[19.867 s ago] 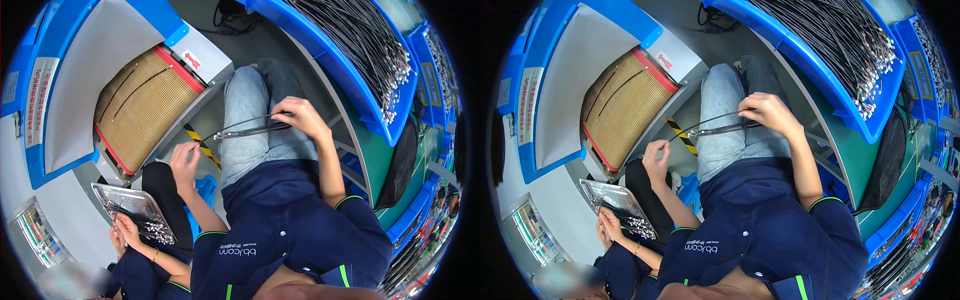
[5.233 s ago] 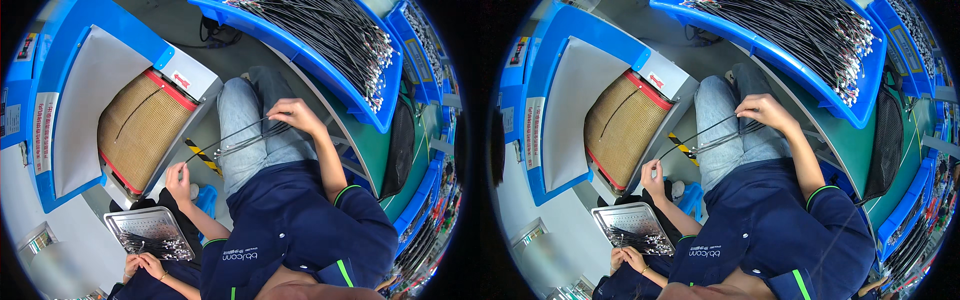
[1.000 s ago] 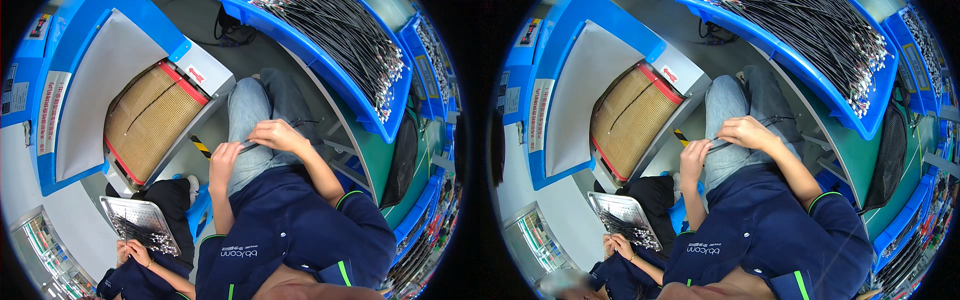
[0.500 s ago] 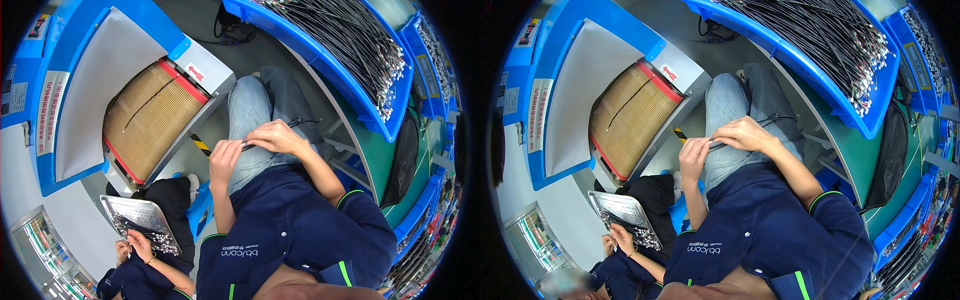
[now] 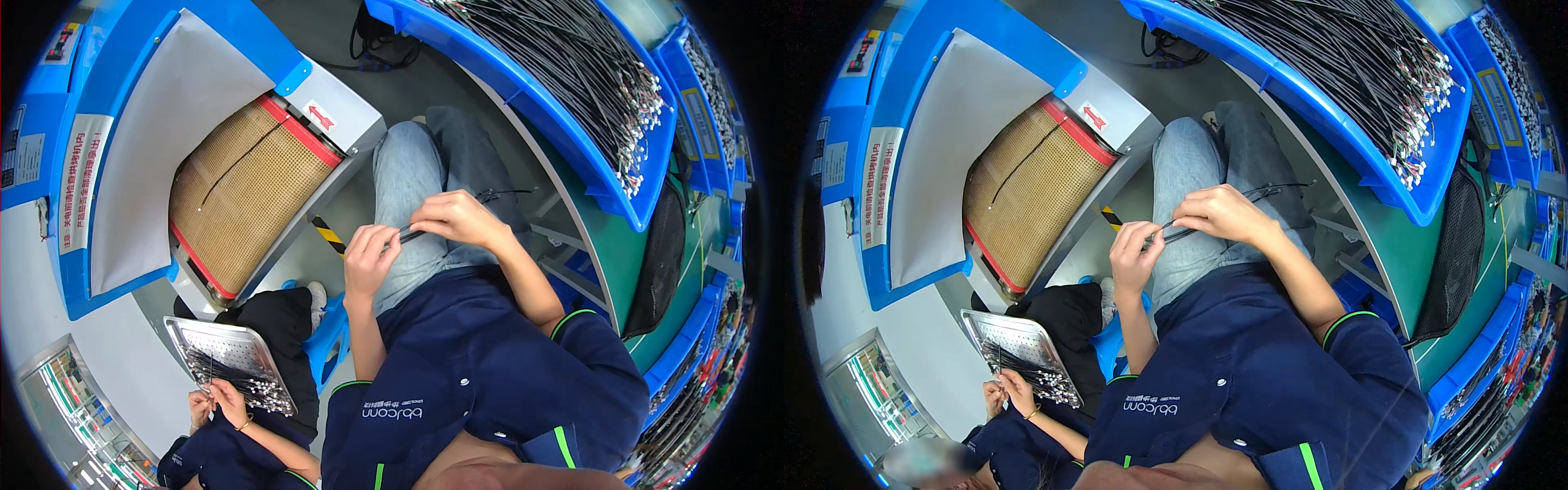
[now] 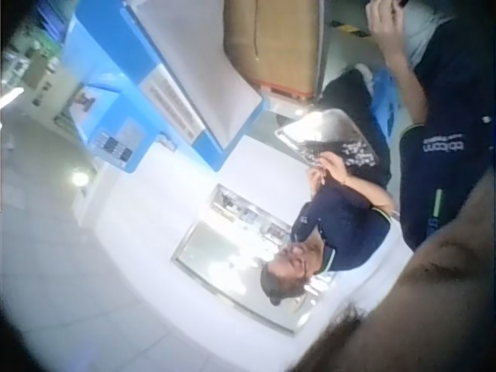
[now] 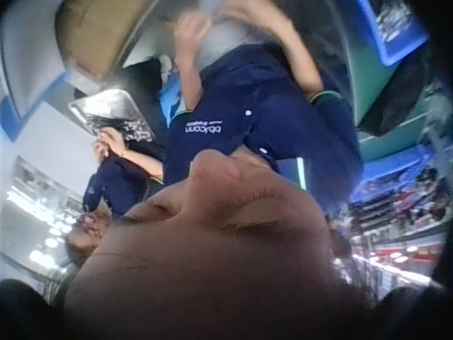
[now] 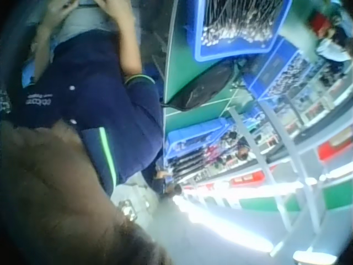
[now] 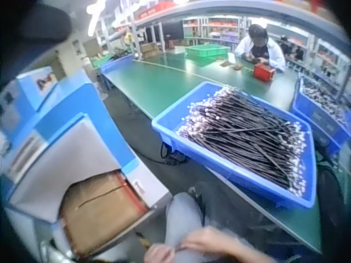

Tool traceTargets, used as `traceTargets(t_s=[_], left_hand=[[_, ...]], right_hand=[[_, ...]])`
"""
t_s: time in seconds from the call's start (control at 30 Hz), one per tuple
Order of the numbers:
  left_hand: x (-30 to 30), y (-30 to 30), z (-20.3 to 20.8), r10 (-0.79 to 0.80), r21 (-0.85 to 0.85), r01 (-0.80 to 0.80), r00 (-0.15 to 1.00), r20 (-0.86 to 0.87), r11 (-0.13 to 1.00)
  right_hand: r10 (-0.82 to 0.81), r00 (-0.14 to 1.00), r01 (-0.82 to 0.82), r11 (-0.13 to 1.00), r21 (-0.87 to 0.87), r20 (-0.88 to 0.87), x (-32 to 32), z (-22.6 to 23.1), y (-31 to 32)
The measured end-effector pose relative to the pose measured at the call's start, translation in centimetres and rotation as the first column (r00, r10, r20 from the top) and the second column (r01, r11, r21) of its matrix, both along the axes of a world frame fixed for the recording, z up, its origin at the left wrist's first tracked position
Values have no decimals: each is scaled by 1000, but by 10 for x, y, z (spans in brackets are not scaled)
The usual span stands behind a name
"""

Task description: Assembling small components onto wires and feeding them into a machine.

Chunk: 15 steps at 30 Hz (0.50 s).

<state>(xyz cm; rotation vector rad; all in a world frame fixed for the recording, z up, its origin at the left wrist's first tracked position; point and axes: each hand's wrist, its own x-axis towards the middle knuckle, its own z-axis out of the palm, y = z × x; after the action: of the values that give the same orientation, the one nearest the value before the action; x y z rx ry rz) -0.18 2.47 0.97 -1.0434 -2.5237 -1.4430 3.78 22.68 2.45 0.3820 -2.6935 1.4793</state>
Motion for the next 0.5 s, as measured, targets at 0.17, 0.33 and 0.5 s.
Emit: traceTargets(t_s=[0.17,0.33,0.5], left_hand=[[1,4,-3,1,5,-1,1000,-7,1000],[-3,-3,-6,-38,-16,37,999,-31,999],[-11,-39,-17,147,-104,-146,989,-2,984]], right_hand=[[-4,1000,4,1000,10,-5,2,-1,1],[20,1000,-20,1000,-5,-2,1,-2,5],[-70,977,53,994,92,199,7,1,51]])
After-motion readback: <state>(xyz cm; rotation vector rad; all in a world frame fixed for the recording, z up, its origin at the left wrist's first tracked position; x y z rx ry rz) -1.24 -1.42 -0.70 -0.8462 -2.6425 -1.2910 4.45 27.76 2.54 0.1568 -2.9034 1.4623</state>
